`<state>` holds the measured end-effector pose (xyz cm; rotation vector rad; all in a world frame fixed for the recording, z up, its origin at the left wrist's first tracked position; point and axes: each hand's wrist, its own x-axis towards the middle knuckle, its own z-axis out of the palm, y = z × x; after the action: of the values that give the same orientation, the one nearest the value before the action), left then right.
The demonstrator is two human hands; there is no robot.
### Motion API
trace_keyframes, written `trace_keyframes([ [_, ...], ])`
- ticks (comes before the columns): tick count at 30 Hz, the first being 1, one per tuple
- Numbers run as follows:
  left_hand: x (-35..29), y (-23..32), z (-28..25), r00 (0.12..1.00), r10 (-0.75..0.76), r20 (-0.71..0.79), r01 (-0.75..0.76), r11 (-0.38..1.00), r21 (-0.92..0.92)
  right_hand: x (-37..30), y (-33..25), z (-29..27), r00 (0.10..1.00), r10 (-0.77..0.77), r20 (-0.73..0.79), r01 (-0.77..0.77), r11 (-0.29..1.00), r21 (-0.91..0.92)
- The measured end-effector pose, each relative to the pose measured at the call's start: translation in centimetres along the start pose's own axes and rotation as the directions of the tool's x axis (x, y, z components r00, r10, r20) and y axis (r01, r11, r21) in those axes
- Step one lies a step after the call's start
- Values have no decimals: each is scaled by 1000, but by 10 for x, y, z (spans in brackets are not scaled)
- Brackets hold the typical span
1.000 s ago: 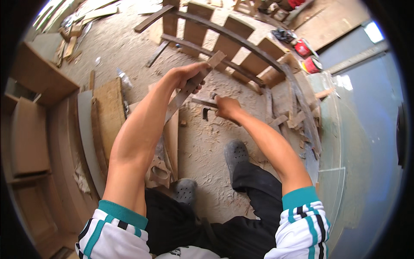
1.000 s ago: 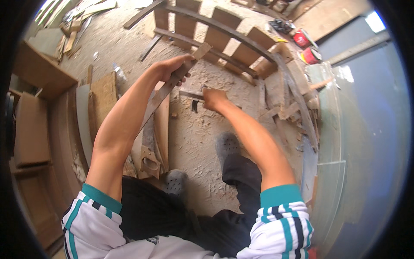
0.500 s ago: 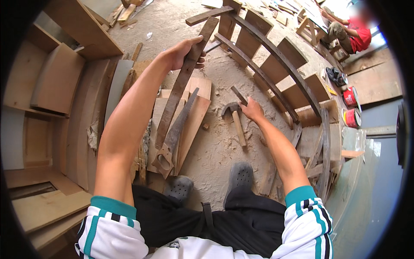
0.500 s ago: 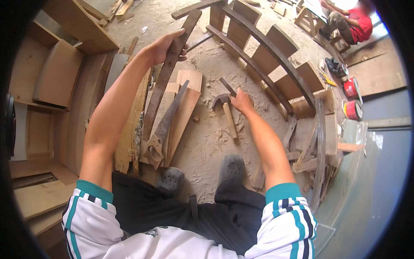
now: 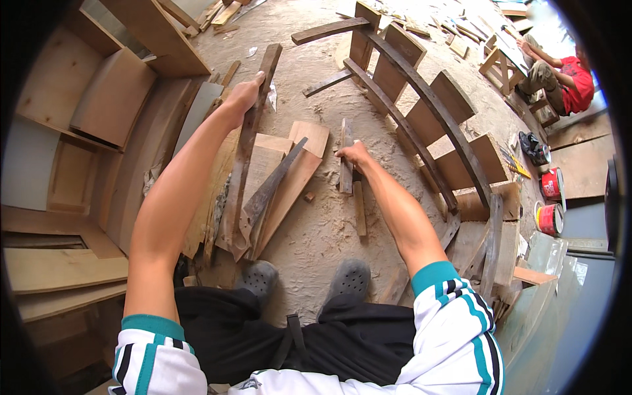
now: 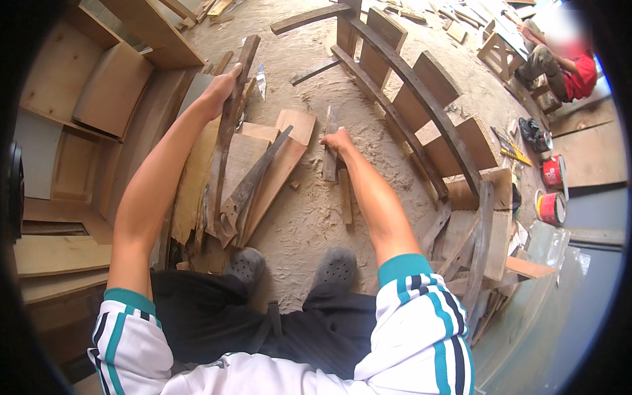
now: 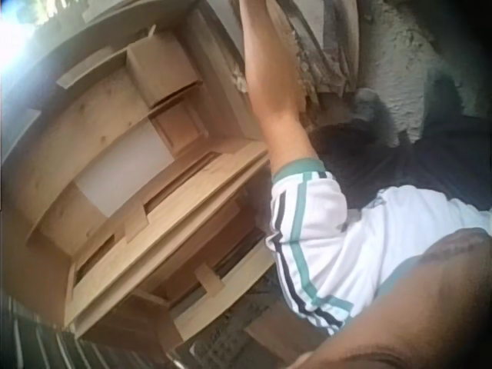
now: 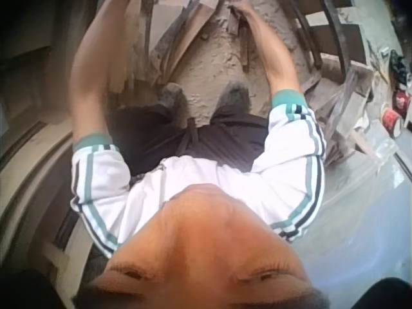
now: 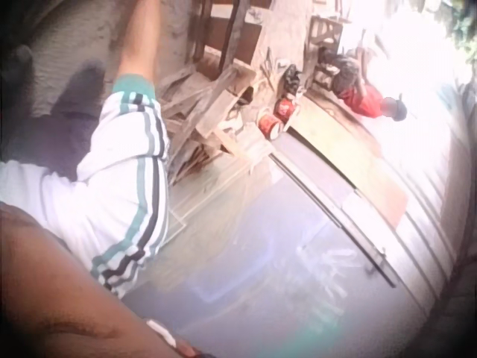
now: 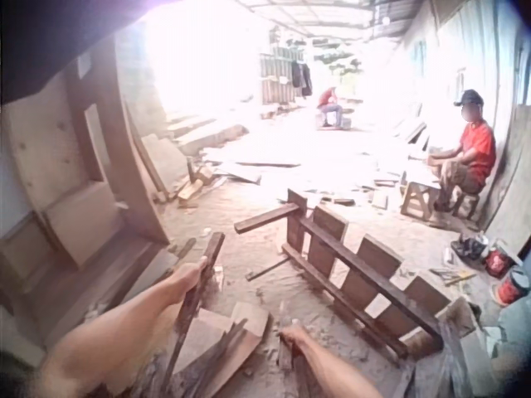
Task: The person assembles a wooden structure by fitting slats into a frame, using a hammer to secure pieces, and sawing a small wooden block. They handle various wooden planks and tools while sitting on the floor in a cluttered workshop.
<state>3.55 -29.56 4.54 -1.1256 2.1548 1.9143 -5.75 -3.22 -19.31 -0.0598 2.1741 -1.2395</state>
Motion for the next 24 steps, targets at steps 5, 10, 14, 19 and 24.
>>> trace_keyframes([
  [5,-23,-11,-9,988,113,-103,-92,977,190,16,-1,-3,983,178,35,-181,977,110],
  [10,-47,-14,-18,965,221,-141,-162,925,344,5,-31,19,936,229,269,-178,963,-202],
  [14,-63,-13,-28,957,234,-172,-139,890,435,-10,-61,47,915,79,395,49,952,-303],
  [19,-84,-16,-42,955,214,-206,-99,882,460,-28,-85,94,879,-32,476,81,993,-84],
  [24,-102,-41,-74,939,182,-292,-18,873,487,-66,-109,163,855,20,518,-79,993,92],
])
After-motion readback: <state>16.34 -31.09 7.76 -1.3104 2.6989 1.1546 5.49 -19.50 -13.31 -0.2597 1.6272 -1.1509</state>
